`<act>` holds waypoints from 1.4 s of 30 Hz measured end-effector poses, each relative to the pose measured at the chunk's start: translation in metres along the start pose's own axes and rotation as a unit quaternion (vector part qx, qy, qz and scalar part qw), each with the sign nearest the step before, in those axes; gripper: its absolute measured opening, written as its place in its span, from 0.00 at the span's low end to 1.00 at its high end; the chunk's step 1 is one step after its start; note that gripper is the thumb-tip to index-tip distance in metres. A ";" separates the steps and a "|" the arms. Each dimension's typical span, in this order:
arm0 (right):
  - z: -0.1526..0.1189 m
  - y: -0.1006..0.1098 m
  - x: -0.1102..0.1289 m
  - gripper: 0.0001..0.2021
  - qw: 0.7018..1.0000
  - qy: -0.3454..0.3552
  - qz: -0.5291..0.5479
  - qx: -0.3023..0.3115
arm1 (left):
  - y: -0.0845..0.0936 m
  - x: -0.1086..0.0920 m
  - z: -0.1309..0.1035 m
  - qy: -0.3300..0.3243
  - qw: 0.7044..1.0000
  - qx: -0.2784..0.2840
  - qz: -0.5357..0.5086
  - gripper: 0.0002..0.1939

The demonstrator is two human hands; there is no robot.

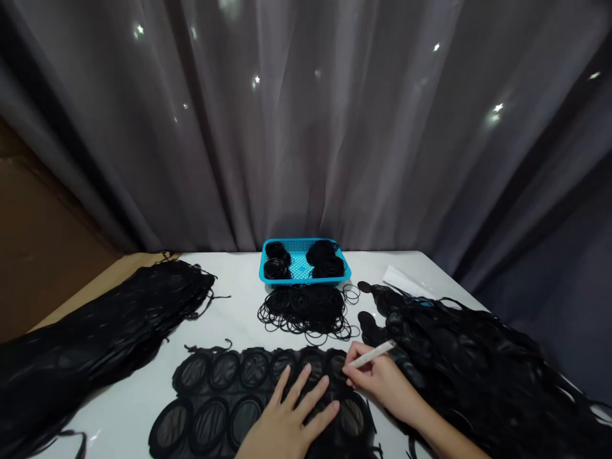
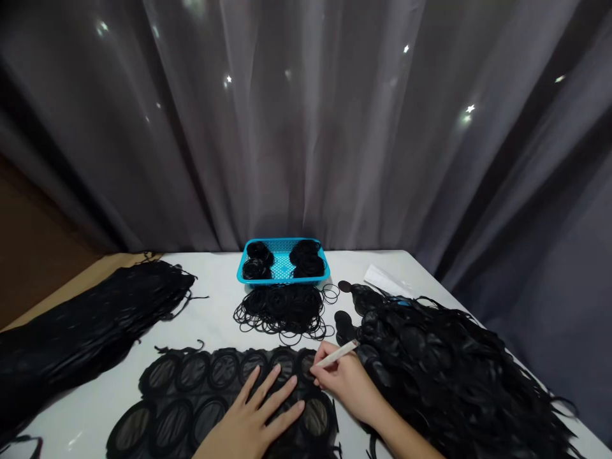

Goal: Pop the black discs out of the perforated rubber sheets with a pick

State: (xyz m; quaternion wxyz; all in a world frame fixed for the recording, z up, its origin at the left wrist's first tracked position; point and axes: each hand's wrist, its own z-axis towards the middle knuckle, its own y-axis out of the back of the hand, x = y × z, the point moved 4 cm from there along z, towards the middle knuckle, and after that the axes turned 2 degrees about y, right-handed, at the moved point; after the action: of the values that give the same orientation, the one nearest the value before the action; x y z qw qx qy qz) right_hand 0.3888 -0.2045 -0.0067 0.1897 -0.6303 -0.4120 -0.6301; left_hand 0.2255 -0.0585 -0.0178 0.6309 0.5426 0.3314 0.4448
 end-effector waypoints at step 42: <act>-0.067 -0.020 0.023 0.07 0.981 0.037 -0.192 0.019 | -0.002 -0.046 -0.023 -0.011 0.995 -0.087 0.048 0.34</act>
State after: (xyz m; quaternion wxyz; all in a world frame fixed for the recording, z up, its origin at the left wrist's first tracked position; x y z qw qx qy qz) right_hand 0.3281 -0.2372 0.0186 0.0920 -0.5123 -0.5298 -0.6696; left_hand 0.1875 -0.0920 -0.0274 0.6572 0.5061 0.2579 0.4955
